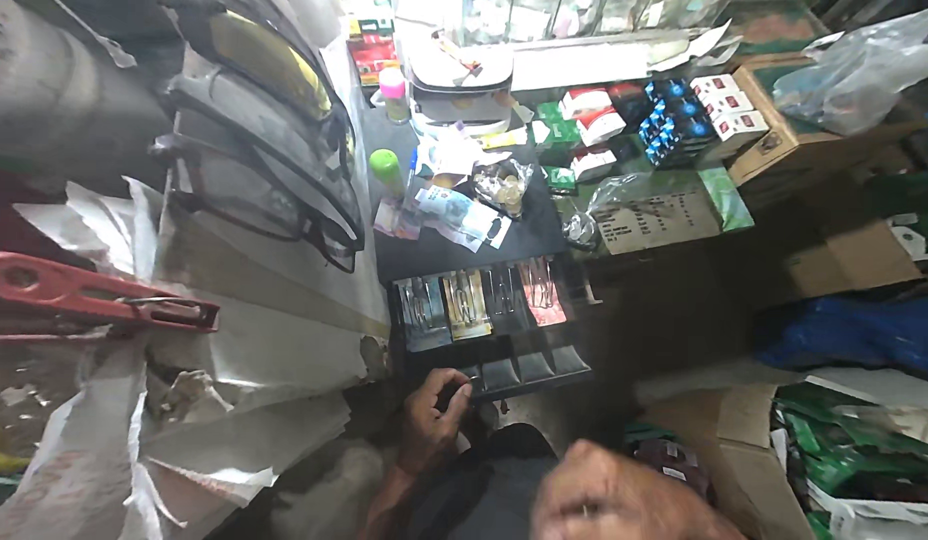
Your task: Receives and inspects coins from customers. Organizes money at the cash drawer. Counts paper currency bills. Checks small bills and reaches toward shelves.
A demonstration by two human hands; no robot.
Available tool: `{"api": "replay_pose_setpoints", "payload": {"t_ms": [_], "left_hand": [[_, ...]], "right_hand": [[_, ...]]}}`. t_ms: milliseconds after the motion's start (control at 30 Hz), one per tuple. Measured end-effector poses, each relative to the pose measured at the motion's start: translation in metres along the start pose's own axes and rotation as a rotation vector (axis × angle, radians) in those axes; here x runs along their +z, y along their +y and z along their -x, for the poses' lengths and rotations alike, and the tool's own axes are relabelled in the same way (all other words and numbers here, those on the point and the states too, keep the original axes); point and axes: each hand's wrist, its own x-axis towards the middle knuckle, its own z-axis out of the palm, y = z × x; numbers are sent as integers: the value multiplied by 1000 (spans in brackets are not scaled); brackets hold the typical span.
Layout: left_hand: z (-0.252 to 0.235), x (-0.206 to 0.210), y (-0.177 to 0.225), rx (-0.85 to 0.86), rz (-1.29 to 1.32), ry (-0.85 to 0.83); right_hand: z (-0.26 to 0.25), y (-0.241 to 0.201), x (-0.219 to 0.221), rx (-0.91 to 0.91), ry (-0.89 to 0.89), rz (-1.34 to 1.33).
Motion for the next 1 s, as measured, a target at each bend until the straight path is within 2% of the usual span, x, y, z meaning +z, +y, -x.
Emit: {"api": "replay_pose_setpoints", "payload": {"t_ms": [67,133,167,233,333,433,1000], "left_hand": [[0,1,-3,-34,-16,1],[-2,3,-6,-60,-26,9],[-3,4,-8,-60,-38,13],[-4,6,-11,-60,-46,15],[-4,7,-10,-92,-21,10],[-5,6,-11,-125,6,-5],[-24,15,-15,-186,-39,-49]], "right_hand": [[-1,8,-13,292,318,96],[-11,25,-29,564,622,12],[-14,36,-37,629,739,-80],[-14,54,-51,626,916,-306],[-14,75,-57,488,1087,-545],[-12,90,-59,410,1113,-613],[-6,101,-61,369,1142,-563]]}}
